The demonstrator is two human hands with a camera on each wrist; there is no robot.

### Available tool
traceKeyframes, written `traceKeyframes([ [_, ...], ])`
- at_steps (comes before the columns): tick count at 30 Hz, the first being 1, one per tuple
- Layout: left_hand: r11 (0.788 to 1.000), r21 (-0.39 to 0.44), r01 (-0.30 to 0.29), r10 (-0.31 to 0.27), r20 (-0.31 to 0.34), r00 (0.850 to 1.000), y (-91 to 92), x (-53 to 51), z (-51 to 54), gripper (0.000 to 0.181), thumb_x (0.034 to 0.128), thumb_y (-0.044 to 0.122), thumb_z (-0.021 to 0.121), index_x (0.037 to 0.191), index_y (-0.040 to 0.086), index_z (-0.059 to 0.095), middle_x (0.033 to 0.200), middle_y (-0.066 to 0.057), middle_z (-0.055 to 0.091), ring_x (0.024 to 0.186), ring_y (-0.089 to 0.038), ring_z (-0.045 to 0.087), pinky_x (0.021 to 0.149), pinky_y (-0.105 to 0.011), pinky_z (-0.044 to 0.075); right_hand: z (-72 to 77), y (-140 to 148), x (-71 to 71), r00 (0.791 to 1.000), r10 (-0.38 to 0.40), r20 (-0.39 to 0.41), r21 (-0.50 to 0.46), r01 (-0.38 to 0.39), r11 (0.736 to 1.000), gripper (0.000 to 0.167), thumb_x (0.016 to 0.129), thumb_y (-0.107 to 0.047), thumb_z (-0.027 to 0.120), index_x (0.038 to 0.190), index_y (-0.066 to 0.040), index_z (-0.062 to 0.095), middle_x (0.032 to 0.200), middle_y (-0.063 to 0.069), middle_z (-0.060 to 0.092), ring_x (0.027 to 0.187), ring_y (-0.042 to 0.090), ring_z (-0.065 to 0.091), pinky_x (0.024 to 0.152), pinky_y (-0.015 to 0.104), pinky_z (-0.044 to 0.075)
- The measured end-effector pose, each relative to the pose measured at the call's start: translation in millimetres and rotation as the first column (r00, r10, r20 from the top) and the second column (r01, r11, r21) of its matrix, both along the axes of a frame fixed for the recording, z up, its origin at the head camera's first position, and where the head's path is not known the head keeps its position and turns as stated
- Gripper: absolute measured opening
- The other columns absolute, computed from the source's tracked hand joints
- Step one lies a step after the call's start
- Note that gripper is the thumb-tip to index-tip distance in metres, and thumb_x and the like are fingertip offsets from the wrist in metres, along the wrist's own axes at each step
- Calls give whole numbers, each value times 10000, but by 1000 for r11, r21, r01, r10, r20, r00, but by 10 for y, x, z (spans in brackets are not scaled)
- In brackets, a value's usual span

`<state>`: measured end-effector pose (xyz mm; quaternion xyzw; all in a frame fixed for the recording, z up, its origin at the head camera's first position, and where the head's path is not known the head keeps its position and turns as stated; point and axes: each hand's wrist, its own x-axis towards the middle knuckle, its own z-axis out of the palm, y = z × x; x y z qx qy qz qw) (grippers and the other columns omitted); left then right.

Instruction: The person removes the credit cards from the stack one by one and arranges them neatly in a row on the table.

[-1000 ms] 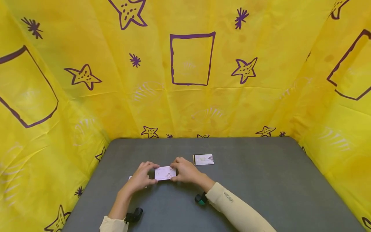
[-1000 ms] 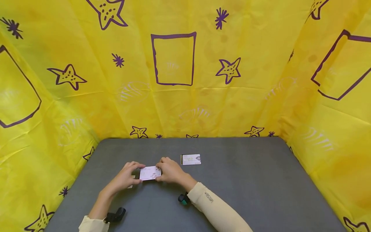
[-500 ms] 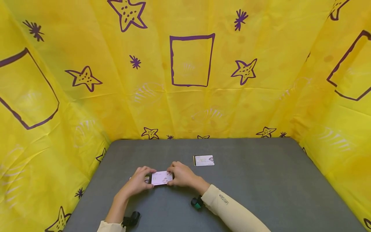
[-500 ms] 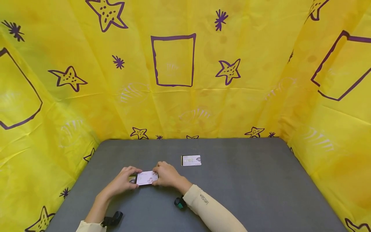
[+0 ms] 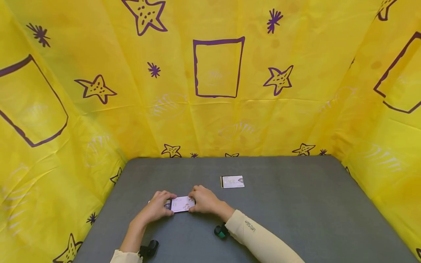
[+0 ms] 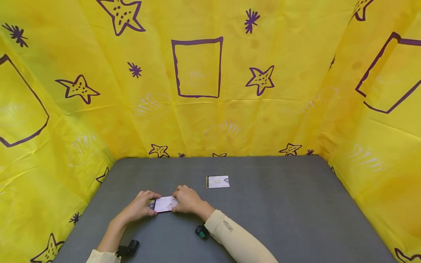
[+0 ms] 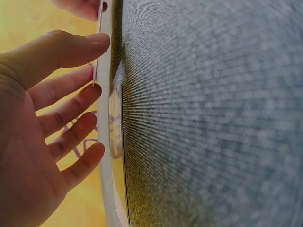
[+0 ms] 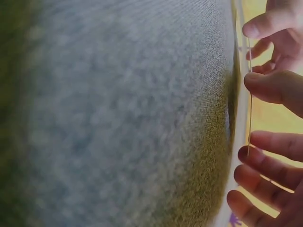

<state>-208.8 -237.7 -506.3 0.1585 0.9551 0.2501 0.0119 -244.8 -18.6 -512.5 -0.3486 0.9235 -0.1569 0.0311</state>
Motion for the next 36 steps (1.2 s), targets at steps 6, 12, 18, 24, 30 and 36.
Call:
traceKeyframes([
  [6,997,-68,-28,30,39,999,3,-27,-13,465,642,114,862,1075,82,696,1047,-31,644,1031,-250,514,900,-451,436,-4,-49,0,1000,5,-18,32,-5,999,407,758,-394,804,1077,-151,729,959,-31,591,839,89,480,671,210,394],
  [12,996,-85,-22,26,36,999,-6,-38,3,454,627,104,865,1049,87,700,1034,-32,635,1027,-259,514,898,-463,431,2,-125,-5,999,-9,-44,60,11,998,374,732,-394,814,1011,-157,736,925,-33,577,822,100,489,657,222,403],
  [18,996,-87,-10,15,46,999,-4,-46,37,449,625,94,864,1043,87,700,1027,-34,634,989,-247,509,880,-446,428,-11,-166,-6,998,-36,-61,81,41,996,356,716,-398,828,974,-169,738,921,-32,570,832,113,499,673,238,417],
  [24,995,-96,-14,20,62,998,-13,-45,18,438,637,78,846,1052,82,704,1035,-32,643,1005,-259,514,889,-468,420,-9,-177,16,999,-23,-40,107,27,994,346,741,-388,816,989,-159,740,907,-27,552,811,115,478,662,238,397],
  [30,994,-103,-29,36,64,997,-10,-53,20,443,641,83,848,1060,91,703,1057,-26,646,1019,-256,511,885,-503,413,-12,-172,3,999,-11,-33,99,14,995,352,746,-372,813,1026,-170,743,901,-40,537,784,103,452,640,230,370],
  [36,992,-119,-32,43,89,995,-12,-54,23,439,658,91,849,1071,105,702,1071,-20,641,1044,-257,508,900,-517,409,-17,-166,1,999,-17,-28,98,20,995,368,737,-386,819,1038,-188,744,908,-51,542,782,98,454,642,224,372],
])
